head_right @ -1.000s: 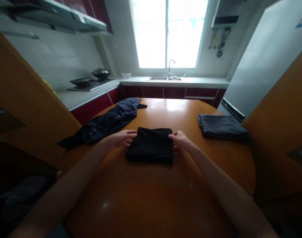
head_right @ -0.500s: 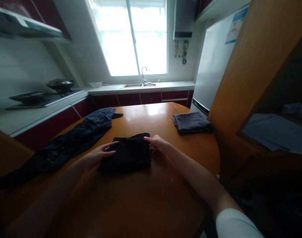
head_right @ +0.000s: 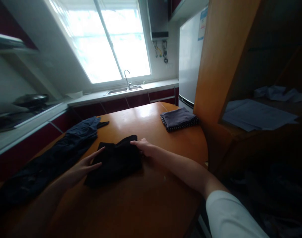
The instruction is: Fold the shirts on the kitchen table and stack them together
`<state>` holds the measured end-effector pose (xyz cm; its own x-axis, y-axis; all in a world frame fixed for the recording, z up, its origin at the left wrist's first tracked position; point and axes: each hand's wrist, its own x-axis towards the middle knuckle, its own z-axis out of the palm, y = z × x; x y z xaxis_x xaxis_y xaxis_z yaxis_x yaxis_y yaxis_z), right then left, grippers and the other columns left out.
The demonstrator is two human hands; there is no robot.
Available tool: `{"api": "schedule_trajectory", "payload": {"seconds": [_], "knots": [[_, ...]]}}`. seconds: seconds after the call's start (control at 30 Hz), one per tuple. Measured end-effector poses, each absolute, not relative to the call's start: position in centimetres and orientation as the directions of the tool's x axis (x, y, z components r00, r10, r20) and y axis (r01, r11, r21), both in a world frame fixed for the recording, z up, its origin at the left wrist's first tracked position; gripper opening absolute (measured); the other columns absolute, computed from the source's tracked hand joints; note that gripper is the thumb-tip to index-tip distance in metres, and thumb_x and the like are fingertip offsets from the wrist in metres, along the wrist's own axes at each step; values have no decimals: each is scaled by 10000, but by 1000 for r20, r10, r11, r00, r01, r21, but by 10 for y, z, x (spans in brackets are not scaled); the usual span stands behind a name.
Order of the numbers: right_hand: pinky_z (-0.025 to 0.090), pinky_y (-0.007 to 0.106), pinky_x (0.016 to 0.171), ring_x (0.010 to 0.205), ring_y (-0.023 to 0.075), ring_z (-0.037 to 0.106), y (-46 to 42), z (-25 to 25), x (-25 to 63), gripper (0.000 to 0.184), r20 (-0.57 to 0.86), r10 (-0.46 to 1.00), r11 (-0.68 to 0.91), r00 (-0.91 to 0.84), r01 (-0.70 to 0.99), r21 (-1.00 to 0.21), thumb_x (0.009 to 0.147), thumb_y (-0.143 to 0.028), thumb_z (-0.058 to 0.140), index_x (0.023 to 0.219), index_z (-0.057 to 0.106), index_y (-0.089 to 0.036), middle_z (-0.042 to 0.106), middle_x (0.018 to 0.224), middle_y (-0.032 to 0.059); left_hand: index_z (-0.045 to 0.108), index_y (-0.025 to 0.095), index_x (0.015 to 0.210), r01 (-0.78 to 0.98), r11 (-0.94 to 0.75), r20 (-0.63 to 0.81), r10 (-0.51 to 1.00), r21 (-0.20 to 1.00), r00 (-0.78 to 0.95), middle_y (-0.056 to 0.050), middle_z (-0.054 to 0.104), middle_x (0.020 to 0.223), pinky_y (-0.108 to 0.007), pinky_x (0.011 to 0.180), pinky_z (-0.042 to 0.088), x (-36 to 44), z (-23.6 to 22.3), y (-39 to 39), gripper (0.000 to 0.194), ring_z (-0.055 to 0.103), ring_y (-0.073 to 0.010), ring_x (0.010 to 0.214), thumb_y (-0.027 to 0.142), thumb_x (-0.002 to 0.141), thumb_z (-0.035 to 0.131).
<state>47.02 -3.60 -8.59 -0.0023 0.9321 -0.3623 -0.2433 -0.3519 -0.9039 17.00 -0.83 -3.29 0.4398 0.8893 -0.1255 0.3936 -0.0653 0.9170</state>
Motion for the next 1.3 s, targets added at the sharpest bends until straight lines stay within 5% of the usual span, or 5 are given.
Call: {"api": "schedule_trajectory", "payload": {"seconds": [0.37,0.8,1.0,1.3], "knots": [[546,187,555,723,128,676,-48,-42,528,348,-117,984,-73,135,-292,-954,744,-368,864,960,681,-166,729,909,35,336,389,1563,322,-270,106,889,907,445,20,422,1586,-446,1145,420,217,-35,-4,1038,382,-363,1450,582,675,837],[577,235,641,800,187,721,-81,17,759,230,34,879,33,475,11,-999,883,-270,729,1071,699,-141,767,988,114,255,321,1599,-47,-454,370,656,890,657,-61,362,1535,-350,1033,534,478,-25,30,877,498,-272,1321,288,844,702],[584,237,655,688,165,715,-49,27,821,101,-57,843,-96,535,46,-994,892,-189,705,932,716,-97,767,824,108,245,323,1603,-42,-329,274,700,943,660,-63,356,1579,-339,1047,514,560,-42,62,883,496,-257,1338,136,849,663],[594,279,573,587,188,693,7,3,850,151,-194,807,-311,558,123,-942,838,-209,748,854,695,-69,743,719,116,183,312,1617,45,-36,-2,757,998,653,-133,413,1542,-296,806,600,597,-70,89,959,612,-255,1175,170,834,718]]}}
